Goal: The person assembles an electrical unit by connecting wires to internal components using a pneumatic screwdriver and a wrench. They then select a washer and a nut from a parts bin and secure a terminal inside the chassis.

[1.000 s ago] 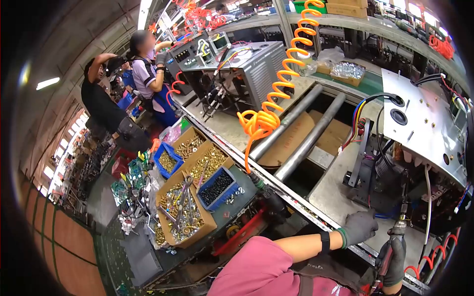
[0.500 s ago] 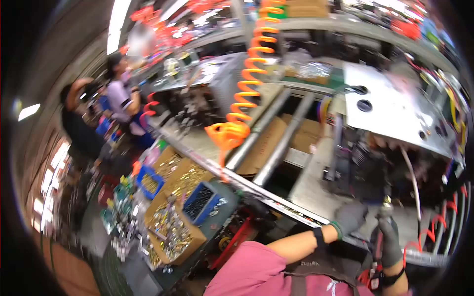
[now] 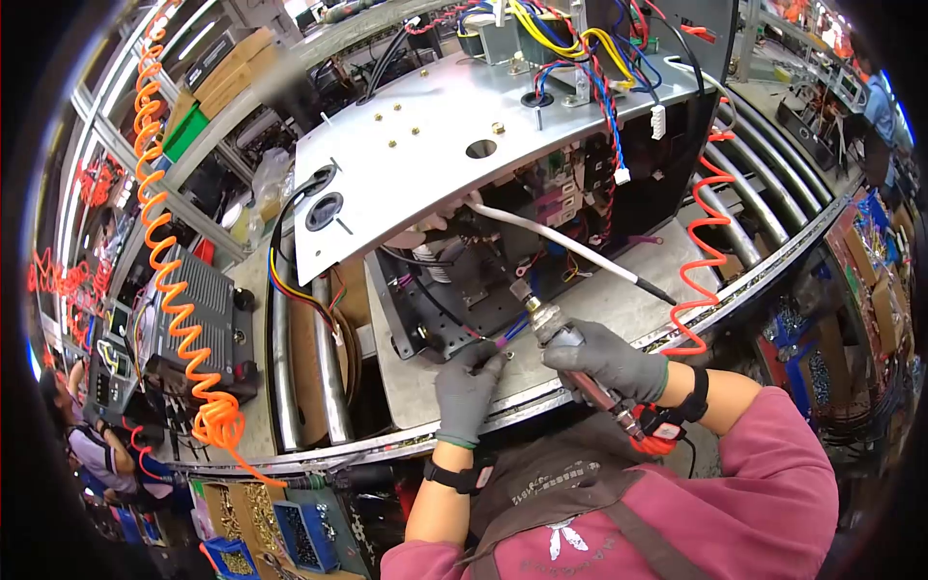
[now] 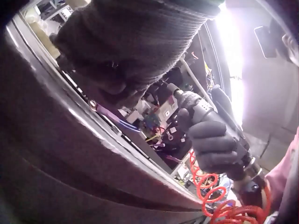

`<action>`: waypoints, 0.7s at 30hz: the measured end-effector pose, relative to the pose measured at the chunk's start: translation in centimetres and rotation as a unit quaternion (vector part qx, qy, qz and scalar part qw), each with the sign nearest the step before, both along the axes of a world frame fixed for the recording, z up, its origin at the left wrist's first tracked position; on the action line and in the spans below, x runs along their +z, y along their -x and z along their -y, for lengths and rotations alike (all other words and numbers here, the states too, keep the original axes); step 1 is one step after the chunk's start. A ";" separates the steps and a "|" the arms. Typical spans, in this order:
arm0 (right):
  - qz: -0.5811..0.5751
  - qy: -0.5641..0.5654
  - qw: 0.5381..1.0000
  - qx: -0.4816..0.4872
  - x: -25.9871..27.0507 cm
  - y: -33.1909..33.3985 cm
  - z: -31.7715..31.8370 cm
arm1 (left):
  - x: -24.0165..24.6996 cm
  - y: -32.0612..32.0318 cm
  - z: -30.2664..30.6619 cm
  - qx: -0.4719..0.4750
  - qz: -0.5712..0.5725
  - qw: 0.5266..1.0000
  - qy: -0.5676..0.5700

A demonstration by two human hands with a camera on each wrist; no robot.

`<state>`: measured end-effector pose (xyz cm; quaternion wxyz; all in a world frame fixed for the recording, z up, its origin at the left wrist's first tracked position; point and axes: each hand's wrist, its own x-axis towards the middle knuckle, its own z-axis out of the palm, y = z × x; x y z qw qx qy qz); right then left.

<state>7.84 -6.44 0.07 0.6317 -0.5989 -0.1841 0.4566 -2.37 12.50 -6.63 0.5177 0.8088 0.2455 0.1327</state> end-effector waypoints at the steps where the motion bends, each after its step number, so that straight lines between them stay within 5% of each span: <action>1: -0.002 0.000 1.000 0.005 0.0 0.0 0.0 | 0.7 -0.4 0.5 -0.027 -0.019 0.998 -0.062; 8: -0.014 0.026 0.999 0.018 0.6 0.0 0.2 | 0.3 -1.2 1.0 -0.058 -0.066 0.974 -0.210; 15: 0.006 0.030 0.999 0.010 0.1 0.2 -0.1 | 1.0 -1.3 1.1 -0.096 -0.149 0.964 -0.199; 21: 0.019 0.068 0.998 0.001 0.9 0.8 -0.5 | -0.2 -1.3 1.6 -0.099 -0.055 0.971 -0.211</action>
